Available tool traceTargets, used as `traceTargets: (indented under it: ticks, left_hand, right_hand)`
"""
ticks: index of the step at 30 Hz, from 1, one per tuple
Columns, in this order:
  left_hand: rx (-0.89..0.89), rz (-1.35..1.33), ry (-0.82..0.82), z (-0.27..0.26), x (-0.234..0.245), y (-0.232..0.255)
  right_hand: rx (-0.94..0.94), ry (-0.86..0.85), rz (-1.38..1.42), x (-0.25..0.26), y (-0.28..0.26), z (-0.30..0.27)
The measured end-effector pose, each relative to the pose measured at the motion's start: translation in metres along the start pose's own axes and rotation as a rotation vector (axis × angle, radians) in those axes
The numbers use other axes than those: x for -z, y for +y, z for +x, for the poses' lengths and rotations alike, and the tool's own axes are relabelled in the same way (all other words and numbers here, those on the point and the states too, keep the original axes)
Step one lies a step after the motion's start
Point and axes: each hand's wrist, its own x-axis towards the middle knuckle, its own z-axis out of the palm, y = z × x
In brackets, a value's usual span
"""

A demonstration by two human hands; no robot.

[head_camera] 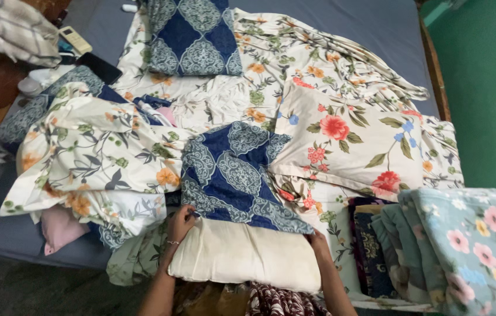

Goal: The person puts covers on pillows and arranges them on a bed with floral sheets.

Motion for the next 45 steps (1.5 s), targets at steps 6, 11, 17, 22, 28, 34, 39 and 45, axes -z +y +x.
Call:
traceTargets:
  ticks: [6,11,17,22,28,34,39,45]
  left_hand:
    - [-0.017,0.138,-0.483,0.019,0.003,-0.004]
    - [-0.109,0.637,-0.548,-0.001,-0.017,0.002]
    - [0.017,0.847,-0.343,-0.019,-0.011,-0.002]
    - [0.58,0.769,-0.542,-0.029,0.001,-0.007]
    - [0.64,0.464,-0.422,-0.045,-0.01,-0.009]
    - [0.647,0.147,0.006,-0.055,-0.022,-0.022]
    - [0.176,-0.138,0.383,-0.022,-0.047,-0.004]
    - [-0.24,-0.405,0.169,0.03,-0.072,0.18]
  right_hand:
    - [0.266,-0.074,-0.159,0.011,-0.029,0.014]
    - [0.297,-0.241,0.036,-0.004,-0.059,0.019]
    - [0.286,-0.219,-0.224,-0.017,-0.051,0.017]
    - [0.287,-0.191,-0.717,0.006,-0.004,-0.006]
    - [0.034,-0.139,-0.585,0.003,0.055,-0.044]
    - [0.021,-0.16,-0.83,0.005,0.047,-0.033]
    - [0.207,-0.335,-1.144,-0.022,0.02,-0.007]
    - [0.431,-0.68,-0.667,-0.133,-0.092,-0.06]
